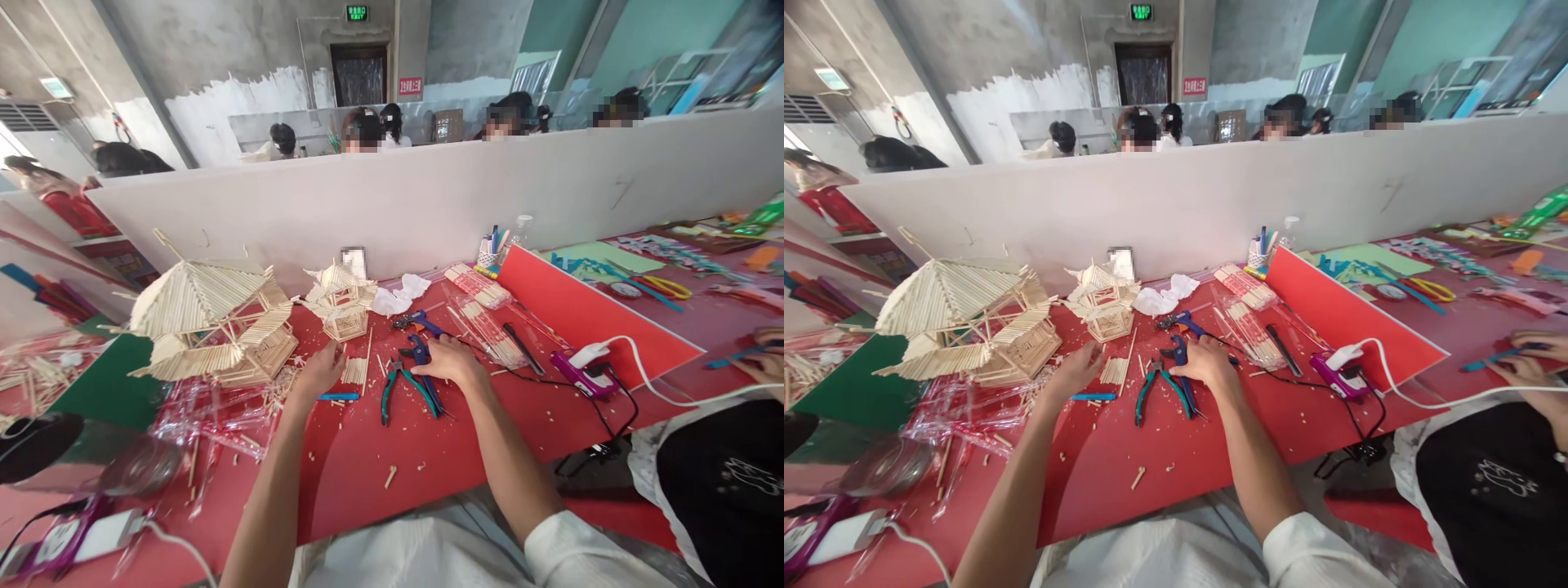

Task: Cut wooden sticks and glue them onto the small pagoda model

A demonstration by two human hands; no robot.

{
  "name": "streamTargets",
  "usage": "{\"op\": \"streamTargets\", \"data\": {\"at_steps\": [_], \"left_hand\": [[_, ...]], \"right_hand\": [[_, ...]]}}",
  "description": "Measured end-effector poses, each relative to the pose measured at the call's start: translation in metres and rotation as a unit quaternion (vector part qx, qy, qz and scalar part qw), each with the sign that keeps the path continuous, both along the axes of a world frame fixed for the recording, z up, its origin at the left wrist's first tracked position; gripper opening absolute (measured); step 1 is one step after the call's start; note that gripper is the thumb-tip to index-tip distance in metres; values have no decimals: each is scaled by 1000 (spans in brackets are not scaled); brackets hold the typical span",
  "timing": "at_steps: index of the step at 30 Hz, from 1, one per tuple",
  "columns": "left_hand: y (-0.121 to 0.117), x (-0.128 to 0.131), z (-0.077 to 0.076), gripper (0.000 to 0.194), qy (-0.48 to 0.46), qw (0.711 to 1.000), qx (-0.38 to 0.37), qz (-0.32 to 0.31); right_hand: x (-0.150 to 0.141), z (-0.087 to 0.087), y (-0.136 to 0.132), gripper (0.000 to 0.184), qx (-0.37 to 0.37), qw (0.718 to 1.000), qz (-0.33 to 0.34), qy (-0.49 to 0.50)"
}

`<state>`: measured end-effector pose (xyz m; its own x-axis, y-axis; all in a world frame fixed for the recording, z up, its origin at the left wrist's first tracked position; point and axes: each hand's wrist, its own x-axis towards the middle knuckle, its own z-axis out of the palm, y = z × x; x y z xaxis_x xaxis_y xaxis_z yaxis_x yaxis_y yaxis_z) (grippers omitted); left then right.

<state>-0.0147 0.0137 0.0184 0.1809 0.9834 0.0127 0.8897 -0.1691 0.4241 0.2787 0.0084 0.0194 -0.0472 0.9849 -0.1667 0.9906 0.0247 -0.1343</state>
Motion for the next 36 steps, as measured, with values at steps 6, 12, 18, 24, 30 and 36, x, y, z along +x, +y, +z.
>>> {"op": "streamTargets", "data": {"at_steps": [6, 12, 18, 24, 30, 36], "left_hand": [[7, 4, -18, 17, -233, 971, -30, -55], [9, 13, -26, 40, -429, 895, -103, -66], [3, 20, -12, 41, -519, 844, -122, -58], [-2, 28, -6, 44, -569, 810, -135, -38], [0, 30, -9, 46, -552, 823, -127, -39], [1, 29, -9, 44, -546, 828, -119, -43]], "right_hand": [[-11, 9, -2, 62, -28, 999, 10, -22], [3, 16, -1, 48, 30, 997, 64, 40], [-19, 11, -2, 46, 128, 951, 172, 223], [-50, 12, -11, 38, 127, 924, 190, 305], [-58, 14, -11, 32, 78, 908, 213, 351], [-63, 16, -13, 33, 59, 907, 195, 369]]}}
